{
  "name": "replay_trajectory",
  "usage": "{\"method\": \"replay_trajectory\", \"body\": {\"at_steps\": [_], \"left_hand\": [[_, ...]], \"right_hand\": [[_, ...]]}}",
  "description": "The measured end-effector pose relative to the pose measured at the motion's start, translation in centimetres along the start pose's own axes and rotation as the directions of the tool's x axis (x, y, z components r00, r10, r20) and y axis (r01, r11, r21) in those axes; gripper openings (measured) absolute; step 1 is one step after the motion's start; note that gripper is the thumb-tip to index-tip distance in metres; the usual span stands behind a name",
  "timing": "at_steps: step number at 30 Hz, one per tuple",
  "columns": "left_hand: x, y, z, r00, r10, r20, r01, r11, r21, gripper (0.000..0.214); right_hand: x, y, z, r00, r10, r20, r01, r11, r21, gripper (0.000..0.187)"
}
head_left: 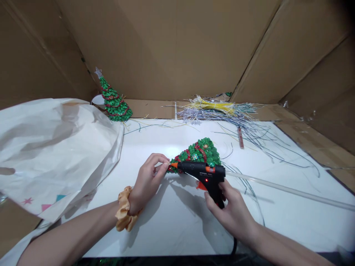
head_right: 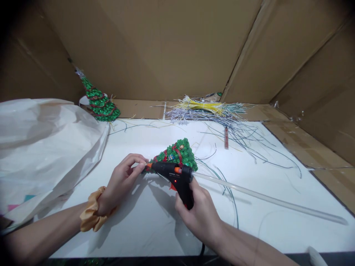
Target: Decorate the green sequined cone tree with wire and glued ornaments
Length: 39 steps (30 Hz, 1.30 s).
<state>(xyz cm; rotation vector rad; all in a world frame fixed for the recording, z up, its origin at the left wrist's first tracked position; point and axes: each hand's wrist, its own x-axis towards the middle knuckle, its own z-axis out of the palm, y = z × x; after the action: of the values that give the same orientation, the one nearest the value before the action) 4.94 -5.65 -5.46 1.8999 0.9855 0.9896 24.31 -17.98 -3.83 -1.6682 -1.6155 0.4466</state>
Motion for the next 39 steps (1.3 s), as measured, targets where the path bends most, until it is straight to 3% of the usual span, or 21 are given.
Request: {"method": "replay_trajectory", "body": {"at_steps": [5,12,18,27,39], "left_hand": [[-0.03,0.05,0.05,1.0,0.004,-0.006,-0.004,1.0,-0.006,0.012],[0.0,-0.04,0.08,1.0,-0.015,-0.006,0.015,1.0,0.004,0.011],[0.01,0.05,0.09,1.0,-0.016,-0.005,0.016,1.0,-0.006,0.011],[-0.07,0.08,0.03,1.0,-0.007,-0.008,0.007,1.0,-0.01,0.012],[-0.01,0.0,0.07,1.0,-0.007,-0.005,0.008,1.0,0.008,0.011]], "right_hand": [[0.01,0.08,0.05,0.997,0.053,0.048,-0.057,0.993,0.099,0.022],[0.69,-0.55,-0.18,0.999,0.052,0.011,-0.053,0.992,0.115,0.005],[0.74,-0.19,-0.13,0.995,0.081,0.054,-0.09,0.98,0.175,0.017],[0.44,-0.09,0.01,0.999,0.047,0.005,-0.048,0.99,0.135,0.027],[0.13,0.31,0.15,0.997,0.062,0.038,-0.068,0.983,0.17,0.021]]}}
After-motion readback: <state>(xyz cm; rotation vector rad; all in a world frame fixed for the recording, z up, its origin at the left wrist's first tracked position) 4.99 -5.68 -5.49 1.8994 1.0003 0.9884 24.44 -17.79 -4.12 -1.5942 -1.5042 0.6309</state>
